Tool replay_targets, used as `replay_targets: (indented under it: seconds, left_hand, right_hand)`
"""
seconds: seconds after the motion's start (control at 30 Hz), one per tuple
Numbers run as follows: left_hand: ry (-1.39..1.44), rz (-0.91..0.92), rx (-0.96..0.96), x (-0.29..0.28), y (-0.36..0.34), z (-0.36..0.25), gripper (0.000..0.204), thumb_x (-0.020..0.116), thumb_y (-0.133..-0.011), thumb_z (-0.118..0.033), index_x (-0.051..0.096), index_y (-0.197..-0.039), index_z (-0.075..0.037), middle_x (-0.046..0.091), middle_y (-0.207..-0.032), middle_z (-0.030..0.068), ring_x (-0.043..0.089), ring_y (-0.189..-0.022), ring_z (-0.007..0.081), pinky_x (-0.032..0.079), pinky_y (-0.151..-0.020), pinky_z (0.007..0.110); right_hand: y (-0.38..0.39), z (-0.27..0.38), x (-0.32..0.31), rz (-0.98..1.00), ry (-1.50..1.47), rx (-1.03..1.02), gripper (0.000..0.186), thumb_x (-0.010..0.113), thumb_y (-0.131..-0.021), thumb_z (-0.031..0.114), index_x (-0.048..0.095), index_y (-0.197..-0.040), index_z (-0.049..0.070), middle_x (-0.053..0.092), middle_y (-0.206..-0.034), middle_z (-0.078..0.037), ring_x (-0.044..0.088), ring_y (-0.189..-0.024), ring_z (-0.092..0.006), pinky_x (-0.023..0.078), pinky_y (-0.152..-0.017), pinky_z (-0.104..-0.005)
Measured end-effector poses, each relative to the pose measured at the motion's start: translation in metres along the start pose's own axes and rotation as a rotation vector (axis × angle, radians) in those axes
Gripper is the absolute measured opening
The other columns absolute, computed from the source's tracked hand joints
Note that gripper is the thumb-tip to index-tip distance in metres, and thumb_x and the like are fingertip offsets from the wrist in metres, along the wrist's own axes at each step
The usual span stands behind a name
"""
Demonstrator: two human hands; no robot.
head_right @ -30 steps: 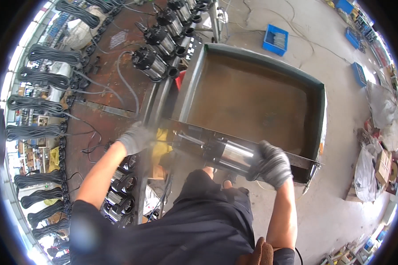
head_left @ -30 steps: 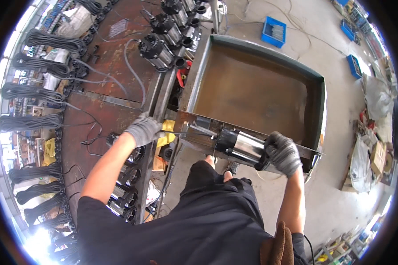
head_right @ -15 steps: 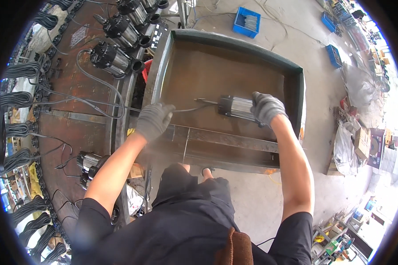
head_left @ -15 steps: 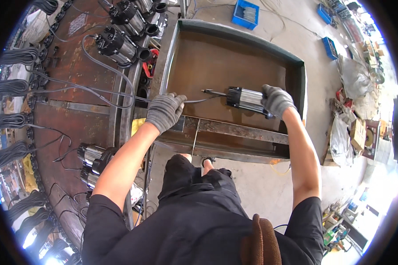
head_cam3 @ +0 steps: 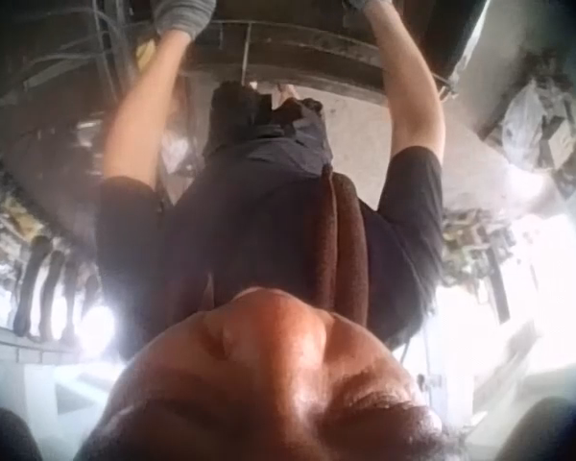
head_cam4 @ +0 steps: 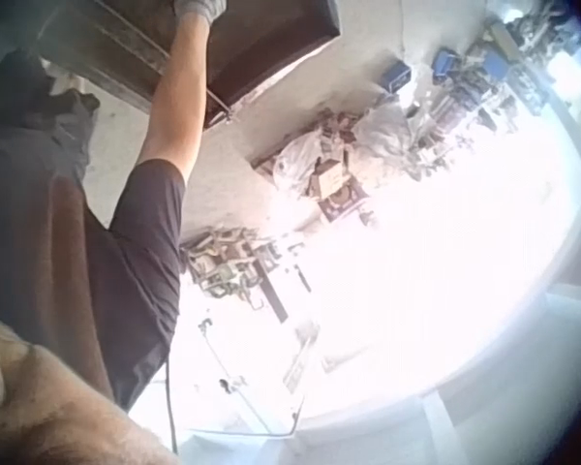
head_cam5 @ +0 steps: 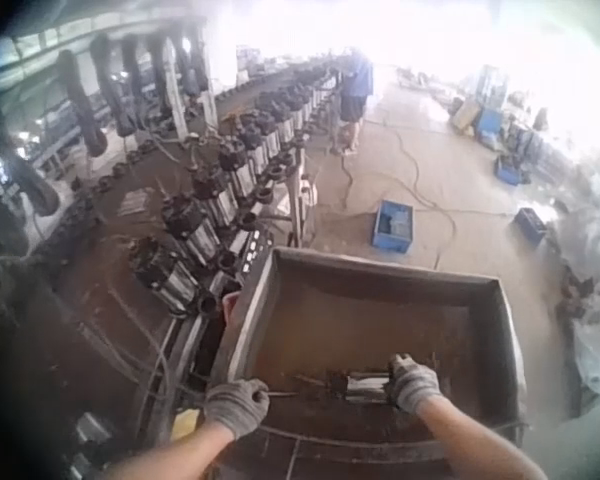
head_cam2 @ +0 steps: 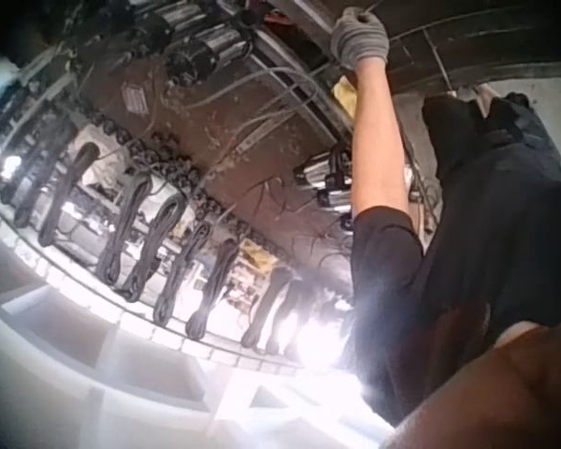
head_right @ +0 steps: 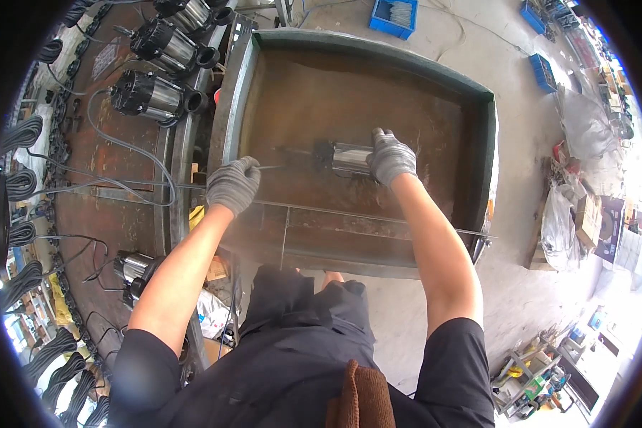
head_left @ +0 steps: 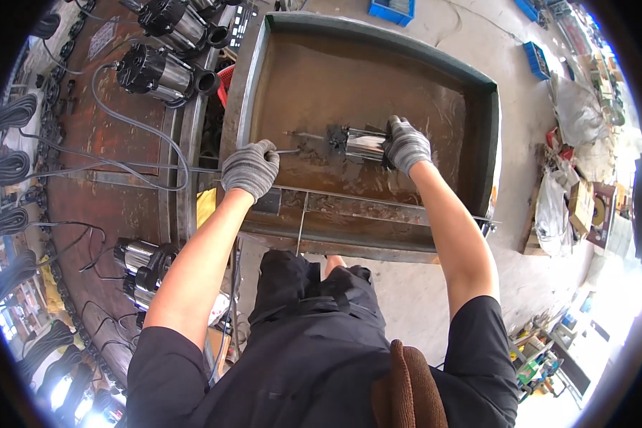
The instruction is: The recorder is performing quality control or leak testing on submersible industrial pumps by placing them in a water tank and observing their operation.
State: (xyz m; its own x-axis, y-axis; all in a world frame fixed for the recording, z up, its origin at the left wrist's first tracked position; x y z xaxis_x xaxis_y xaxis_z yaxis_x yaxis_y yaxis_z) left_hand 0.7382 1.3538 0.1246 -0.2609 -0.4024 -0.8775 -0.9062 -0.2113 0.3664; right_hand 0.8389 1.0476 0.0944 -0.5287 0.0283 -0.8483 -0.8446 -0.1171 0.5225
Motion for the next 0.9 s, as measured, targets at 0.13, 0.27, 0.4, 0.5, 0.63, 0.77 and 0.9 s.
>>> replay_targets:
  seconds: [0.13, 0.27, 0.4, 0.5, 0.63, 0.77, 0.9]
  left_hand:
    - [-0.033, -0.009, -0.027, 0.006, -0.003, 0.005, 0.027, 0.055, -0.087, -0.031, 0.071, -0.103, -0.015, 0.070, -0.093, 0.0177, 0.066, -0.087, 0.0375, 0.053, -0.078, 0.044]
    - [-0.074, 0.053, -0.052, 0.006, -0.002, -0.002, 0.030, 0.055, -0.089, -0.031, 0.071, -0.108, -0.015, 0.070, -0.095, 0.0184, 0.066, -0.092, 0.0376, 0.052, -0.082, 0.043]
    - [-0.113, 0.068, -0.066, 0.007, -0.002, -0.001, 0.029, 0.054, -0.089, -0.031, 0.071, -0.106, -0.015, 0.070, -0.094, 0.0188, 0.066, -0.091, 0.0378, 0.052, -0.082, 0.044]
    - [-0.117, 0.045, -0.056, 0.006, -0.002, -0.002, 0.029, 0.054, -0.090, -0.030, 0.072, -0.106, -0.014, 0.070, -0.094, 0.0184, 0.066, -0.091, 0.0377, 0.052, -0.082, 0.044]
    - [-0.084, -0.077, 0.010, 0.009, -0.004, -0.002, 0.028, 0.053, -0.088, -0.031, 0.071, -0.103, -0.015, 0.069, -0.091, 0.0190, 0.066, -0.087, 0.0392, 0.053, -0.078, 0.045]
    - [-0.129, -0.051, -0.012, 0.008, -0.003, -0.004, 0.029, 0.053, -0.090, -0.031, 0.071, -0.105, -0.015, 0.069, -0.093, 0.0184, 0.066, -0.088, 0.0382, 0.053, -0.080, 0.045]
    - [-0.092, -0.046, -0.046, 0.007, -0.003, 0.001, 0.027, 0.055, -0.091, -0.031, 0.071, -0.103, -0.015, 0.070, -0.093, 0.0184, 0.066, -0.089, 0.0383, 0.053, -0.080, 0.045]
  right_hand:
    - [-0.007, 0.004, 0.005, -0.024, 0.002, -0.001, 0.048, 0.064, -0.085, 0.021, 0.052, -0.130, 0.012, 0.052, -0.139, -0.013, 0.060, -0.116, -0.0370, 0.050, -0.097, -0.0461]
    - [0.004, -0.006, 0.007, -0.106, -0.094, -0.001, 0.044, 0.061, -0.087, 0.022, 0.051, -0.129, 0.011, 0.053, -0.136, -0.016, 0.061, -0.113, -0.0388, 0.051, -0.093, -0.0470]
    - [0.050, -0.038, -0.006, -0.198, -0.214, -0.062, 0.037, 0.059, -0.088, 0.022, 0.053, -0.122, 0.007, 0.058, -0.126, -0.019, 0.063, -0.105, -0.0403, 0.052, -0.090, -0.0467]
    - [0.086, -0.101, 0.007, -0.271, -0.169, -0.053, 0.026, 0.054, -0.093, 0.029, 0.057, -0.106, 0.007, 0.063, -0.107, -0.019, 0.064, -0.093, -0.0406, 0.052, -0.081, -0.0469]
    - [0.122, -0.191, 0.012, -0.461, -0.374, -0.178, 0.013, 0.062, -0.092, 0.016, 0.057, -0.099, 0.006, 0.064, -0.096, -0.017, 0.062, -0.080, -0.0384, 0.052, -0.075, -0.0425]
    - [0.120, -0.235, 0.019, -0.496, -0.523, -0.004, 0.013, 0.060, -0.095, 0.020, 0.060, -0.100, 0.008, 0.065, -0.087, -0.018, 0.061, -0.080, -0.0406, 0.051, -0.073, -0.0443]
    - [0.112, -0.226, 0.017, -0.417, -0.347, 0.222, 0.034, 0.057, -0.095, 0.039, 0.066, -0.098, 0.006, 0.067, -0.090, -0.023, 0.062, -0.087, -0.0452, 0.050, -0.075, -0.0492]
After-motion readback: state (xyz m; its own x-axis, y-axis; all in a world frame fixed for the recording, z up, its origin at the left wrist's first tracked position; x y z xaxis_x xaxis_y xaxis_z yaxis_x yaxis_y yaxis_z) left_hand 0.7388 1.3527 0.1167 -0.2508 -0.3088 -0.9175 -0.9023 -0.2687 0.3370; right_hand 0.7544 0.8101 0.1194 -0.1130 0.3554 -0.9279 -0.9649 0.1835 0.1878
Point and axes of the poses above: each hand's wrist, its own y-axis away from the middle knuckle, its own x-axis out of the palm, z = x × y, the point moved 9 cm from there along -y, towards the middle knuckle
